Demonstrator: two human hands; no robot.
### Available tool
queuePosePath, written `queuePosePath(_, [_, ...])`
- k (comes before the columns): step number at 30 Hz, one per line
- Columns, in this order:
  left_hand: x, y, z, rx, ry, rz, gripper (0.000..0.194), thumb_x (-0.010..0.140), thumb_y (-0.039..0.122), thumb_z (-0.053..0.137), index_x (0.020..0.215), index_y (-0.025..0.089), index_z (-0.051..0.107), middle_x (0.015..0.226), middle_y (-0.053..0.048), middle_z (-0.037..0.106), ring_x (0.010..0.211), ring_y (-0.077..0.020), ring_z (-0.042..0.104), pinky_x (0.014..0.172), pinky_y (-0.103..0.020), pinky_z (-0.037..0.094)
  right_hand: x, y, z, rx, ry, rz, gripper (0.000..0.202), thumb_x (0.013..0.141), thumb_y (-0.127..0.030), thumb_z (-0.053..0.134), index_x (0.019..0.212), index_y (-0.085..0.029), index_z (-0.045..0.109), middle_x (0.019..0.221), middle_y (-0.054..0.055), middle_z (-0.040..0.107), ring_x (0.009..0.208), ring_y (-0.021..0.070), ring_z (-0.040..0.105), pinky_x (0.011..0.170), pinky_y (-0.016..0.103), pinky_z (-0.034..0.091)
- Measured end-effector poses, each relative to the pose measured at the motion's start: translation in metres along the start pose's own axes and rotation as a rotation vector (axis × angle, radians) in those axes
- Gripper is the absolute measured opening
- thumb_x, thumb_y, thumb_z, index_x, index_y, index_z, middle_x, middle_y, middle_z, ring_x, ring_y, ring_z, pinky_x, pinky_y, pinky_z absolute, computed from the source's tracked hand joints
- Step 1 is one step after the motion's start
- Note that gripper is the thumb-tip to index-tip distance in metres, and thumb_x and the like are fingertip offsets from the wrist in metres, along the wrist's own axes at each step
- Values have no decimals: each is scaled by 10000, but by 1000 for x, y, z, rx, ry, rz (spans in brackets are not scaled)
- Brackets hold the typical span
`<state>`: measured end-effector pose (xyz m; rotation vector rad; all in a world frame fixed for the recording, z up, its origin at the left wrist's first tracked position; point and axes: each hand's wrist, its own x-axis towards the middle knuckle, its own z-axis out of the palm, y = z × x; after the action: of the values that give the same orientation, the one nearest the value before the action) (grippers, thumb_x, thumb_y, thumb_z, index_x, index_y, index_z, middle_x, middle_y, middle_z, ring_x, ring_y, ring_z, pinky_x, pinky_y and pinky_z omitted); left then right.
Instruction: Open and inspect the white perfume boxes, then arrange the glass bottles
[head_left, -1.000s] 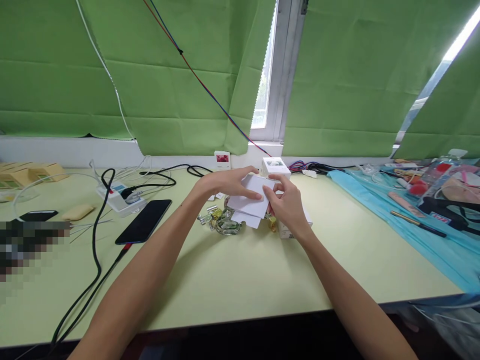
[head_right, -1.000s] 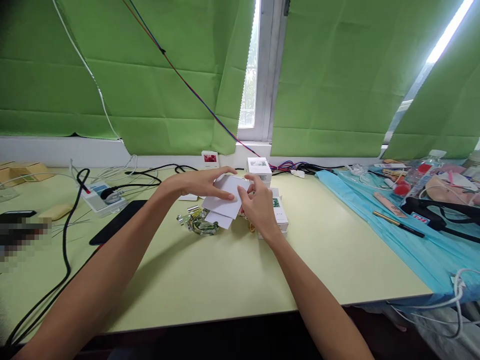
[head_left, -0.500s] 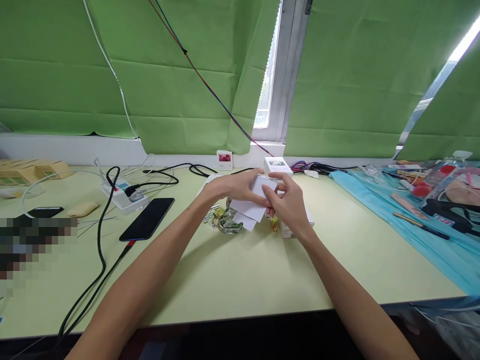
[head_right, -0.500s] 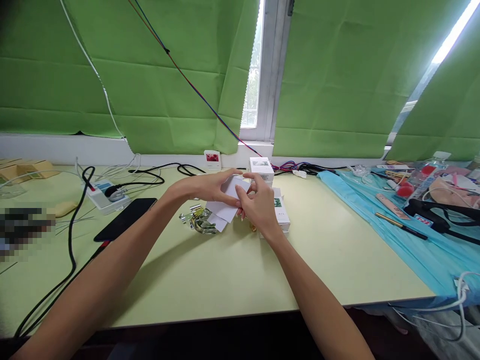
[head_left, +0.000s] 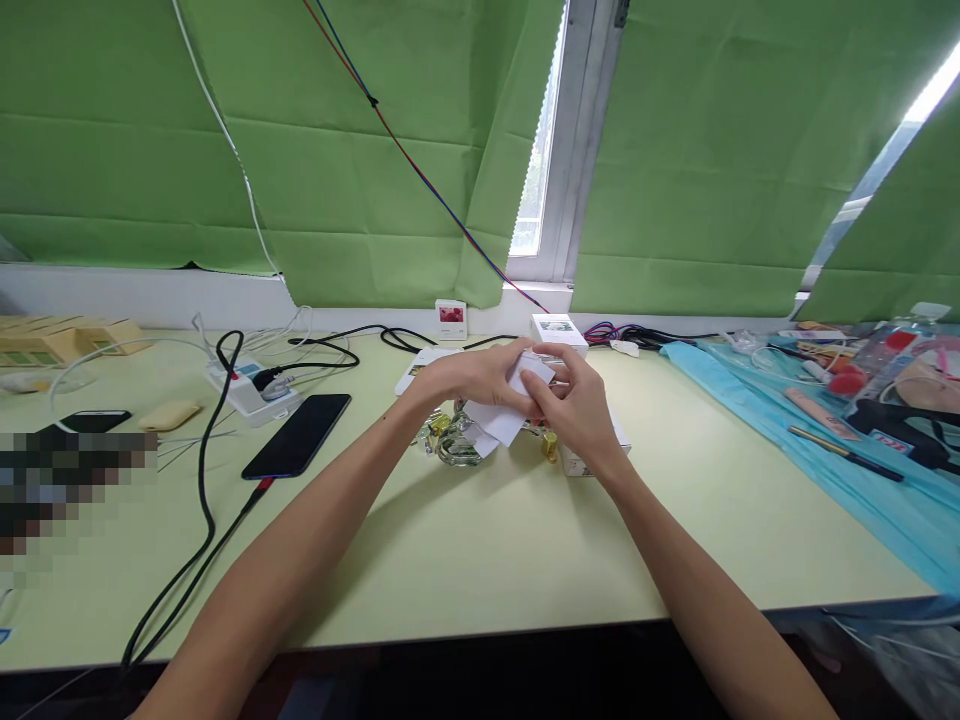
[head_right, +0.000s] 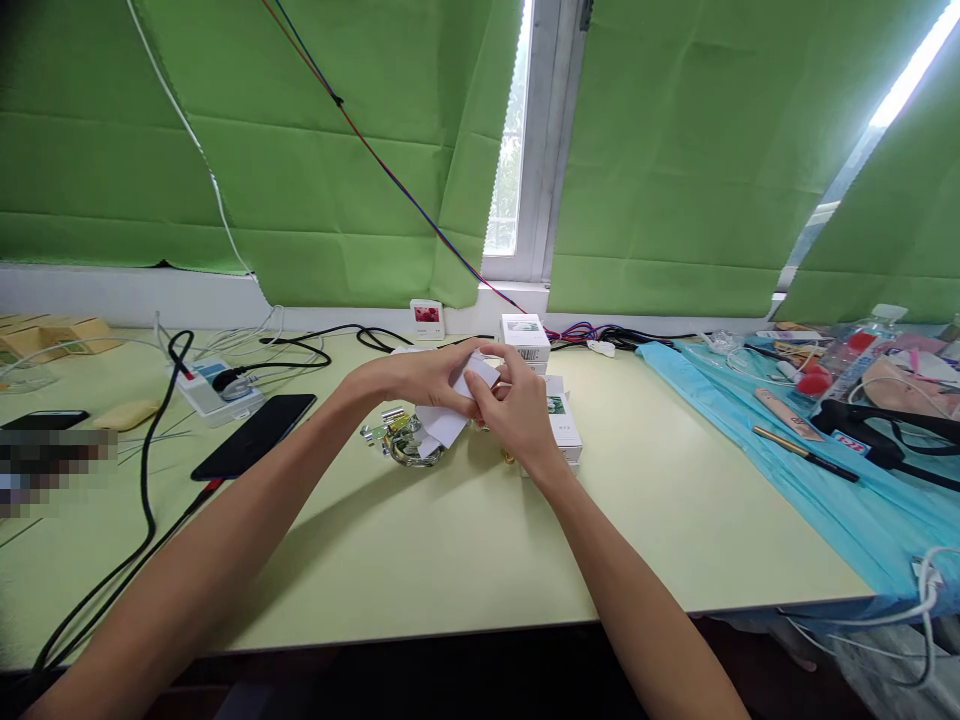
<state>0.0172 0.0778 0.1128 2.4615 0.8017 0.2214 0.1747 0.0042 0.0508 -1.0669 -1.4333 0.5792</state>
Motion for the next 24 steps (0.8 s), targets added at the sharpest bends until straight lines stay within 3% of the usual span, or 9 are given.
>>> queuePosePath(8, [-5,8,-8,-26,-42,-43,986,716,516,721,1559,264,276,1172,-67,673,984,-262,619,811,-344,445,0,2,1,88,16,-50,391,916,-527,620,1181,-247,556,676,-51,590,452,131,594,414,264,502])
queuePosePath(14, [-7,8,-9,-106,-43,-157,1032,707,531,729,1577,308,222,1220,-74,670,942,-257,652,735,-333,465,-2,-2,-1,90,52,-43,409,948,-558,577,1211,-253,503,685,-45,610,435,126,571,426,278,495])
queuePosePath(24, [-9,14,-9,-276,-90,-146,938,735,503,735,1537,286,299,1137,-71,687,882,-236,661,664,-315,442,-2,-2,0,91,48,-20,413,954,-577,558,1223,-273,477,729,-33,622,443,129,574,438,292,504])
